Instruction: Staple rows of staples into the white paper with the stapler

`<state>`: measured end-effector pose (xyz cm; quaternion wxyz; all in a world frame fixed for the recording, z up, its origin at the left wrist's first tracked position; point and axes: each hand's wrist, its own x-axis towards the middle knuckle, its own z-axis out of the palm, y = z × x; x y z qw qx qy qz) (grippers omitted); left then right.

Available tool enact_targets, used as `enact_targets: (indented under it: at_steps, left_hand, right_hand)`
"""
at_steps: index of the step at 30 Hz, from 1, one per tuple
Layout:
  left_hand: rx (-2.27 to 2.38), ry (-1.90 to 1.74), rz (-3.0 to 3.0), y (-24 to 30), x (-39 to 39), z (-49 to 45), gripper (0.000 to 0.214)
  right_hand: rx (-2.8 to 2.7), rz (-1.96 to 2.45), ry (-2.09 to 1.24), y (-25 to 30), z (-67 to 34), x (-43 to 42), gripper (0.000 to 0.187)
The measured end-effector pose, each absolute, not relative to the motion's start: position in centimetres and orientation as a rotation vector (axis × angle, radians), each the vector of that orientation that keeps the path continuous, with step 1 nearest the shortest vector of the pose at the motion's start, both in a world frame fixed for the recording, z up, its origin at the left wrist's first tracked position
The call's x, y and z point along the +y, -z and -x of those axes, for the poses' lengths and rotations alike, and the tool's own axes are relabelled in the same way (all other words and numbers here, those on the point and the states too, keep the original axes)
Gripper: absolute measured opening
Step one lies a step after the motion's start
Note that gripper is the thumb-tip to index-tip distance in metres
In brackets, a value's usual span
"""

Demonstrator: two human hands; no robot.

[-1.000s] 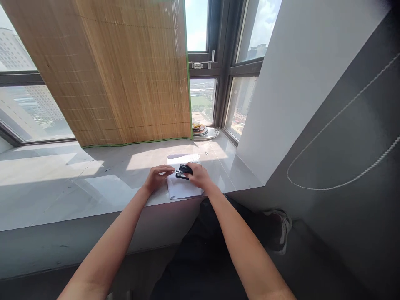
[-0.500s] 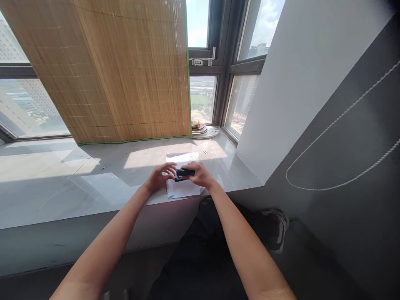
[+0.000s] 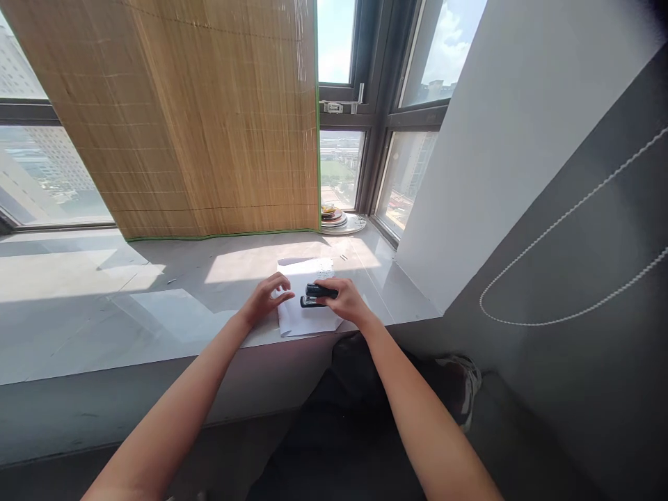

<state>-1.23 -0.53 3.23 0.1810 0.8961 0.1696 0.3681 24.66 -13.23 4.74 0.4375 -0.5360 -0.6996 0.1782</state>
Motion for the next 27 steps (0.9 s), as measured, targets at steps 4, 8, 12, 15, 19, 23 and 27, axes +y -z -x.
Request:
enact_targets:
  at_steps: [4,8,12,15,19,23,27]
  left_hand:
    - [0.511,-0.944,-2.674,-3.1,-0.7,1.0,0.017]
    - [0.544,-0.804,-2.796,-2.9,-0.5,-0.1,0.019]
    - [0.478,-0.563,-2.861,-2.6,-0.1,-2.2,0.055]
    - [0.425,-0.457,-2.835,-2.3,0.1,-3.6,0.062]
    - [0.375,-0.401,-2.837,-2.2,0.0,-4.3,0.055]
    - [0.314,-0.445,-2.806,-2.4,-0.5,-4.5,0.057]
    - [0.346,-0.377,-2.824,-2.8,-1.6,-4.9,0.063]
  right_hand:
    - [-1.608,1.478,-0.384,-4.1,-30.5,-15.0,0.04]
    - [-1.524,1.605,-0.32,-3.1,-34.8,-15.9,0.039]
    - [-1.57,1.575,-0.373,-2.8,-34.4,-14.8,0.039]
    - [-1.672,1.551,-0.372,-3.2,-32.7,-13.3,0.036]
    - [-1.743,1.477,-0.313,-3.6,-31.9,-12.2,0.038]
    - [-1.771,1.457,-0.278,-3.5,-32.2,-12.0,0.048]
    - [-1.828,1.493,-0.124,-3.0,-31.6,-11.8,0.046]
